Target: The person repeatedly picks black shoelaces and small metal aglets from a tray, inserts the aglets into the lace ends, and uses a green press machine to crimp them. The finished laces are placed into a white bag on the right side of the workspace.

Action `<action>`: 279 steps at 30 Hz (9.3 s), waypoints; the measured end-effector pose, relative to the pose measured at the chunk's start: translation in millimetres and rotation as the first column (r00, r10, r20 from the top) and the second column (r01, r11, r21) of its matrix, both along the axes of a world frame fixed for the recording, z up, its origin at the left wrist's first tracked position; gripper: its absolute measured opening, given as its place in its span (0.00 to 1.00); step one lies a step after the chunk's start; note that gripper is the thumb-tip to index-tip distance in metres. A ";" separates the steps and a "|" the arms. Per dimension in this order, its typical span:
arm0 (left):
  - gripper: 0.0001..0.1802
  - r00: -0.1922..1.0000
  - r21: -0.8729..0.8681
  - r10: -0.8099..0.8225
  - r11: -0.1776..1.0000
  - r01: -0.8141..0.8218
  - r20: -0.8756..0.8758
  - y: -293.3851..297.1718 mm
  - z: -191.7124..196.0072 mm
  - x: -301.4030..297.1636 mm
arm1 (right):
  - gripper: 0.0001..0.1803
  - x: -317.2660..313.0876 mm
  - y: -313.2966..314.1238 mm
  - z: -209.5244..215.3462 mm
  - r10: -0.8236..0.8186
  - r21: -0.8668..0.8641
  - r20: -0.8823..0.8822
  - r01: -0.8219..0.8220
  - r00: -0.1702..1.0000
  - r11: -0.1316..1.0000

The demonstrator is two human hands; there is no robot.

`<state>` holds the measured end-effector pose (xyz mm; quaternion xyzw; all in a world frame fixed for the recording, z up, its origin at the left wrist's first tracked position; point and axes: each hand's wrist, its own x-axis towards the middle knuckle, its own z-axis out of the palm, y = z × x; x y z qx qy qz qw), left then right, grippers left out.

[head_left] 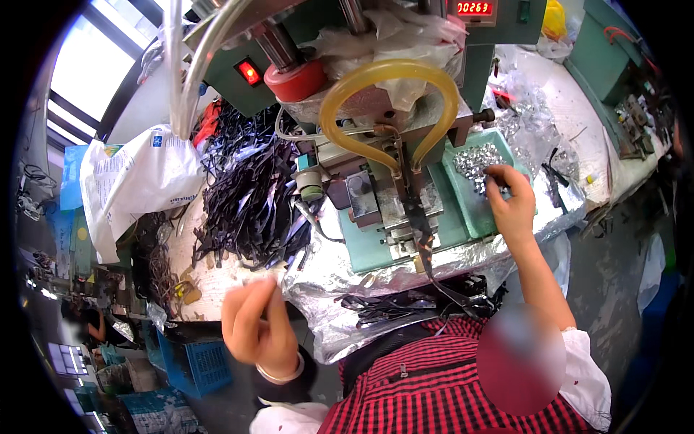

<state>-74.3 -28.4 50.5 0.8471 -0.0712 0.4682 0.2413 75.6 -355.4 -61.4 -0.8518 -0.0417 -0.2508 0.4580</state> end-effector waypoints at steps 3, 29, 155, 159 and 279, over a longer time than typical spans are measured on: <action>0.13 0.933 0.364 -0.026 0.917 0.166 -0.360 12.6 -10.2 47.9 | 0.08 8.5 2.0 5.2 0.035 0.074 0.042 -0.038 0.999 0.997; 0.11 0.952 -0.738 -0.233 0.675 0.013 -0.197 28.3 -98.2 63.6 | 0.15 -21.0 91.9 58.2 0.313 0.509 0.107 -0.322 0.944 0.798; 0.17 0.864 0.251 -0.478 0.826 0.504 -0.158 -80.7 -32.8 39.1 | 0.06 -23.4 2.4 -4.4 -0.057 -0.434 -0.077 0.018 0.995 0.901; 0.18 0.891 0.192 -0.430 0.871 0.451 -0.144 -44.2 -30.0 -1.5 | 0.09 -31.1 -8.5 -15.4 -0.017 -0.255 -0.012 0.013 1.000 0.967; 0.10 0.844 0.349 -0.536 0.791 0.502 -0.001 -77.3 -27.9 75.0 | 0.23 -30.0 32.4 55.3 0.327 0.166 -0.102 -0.308 0.939 0.937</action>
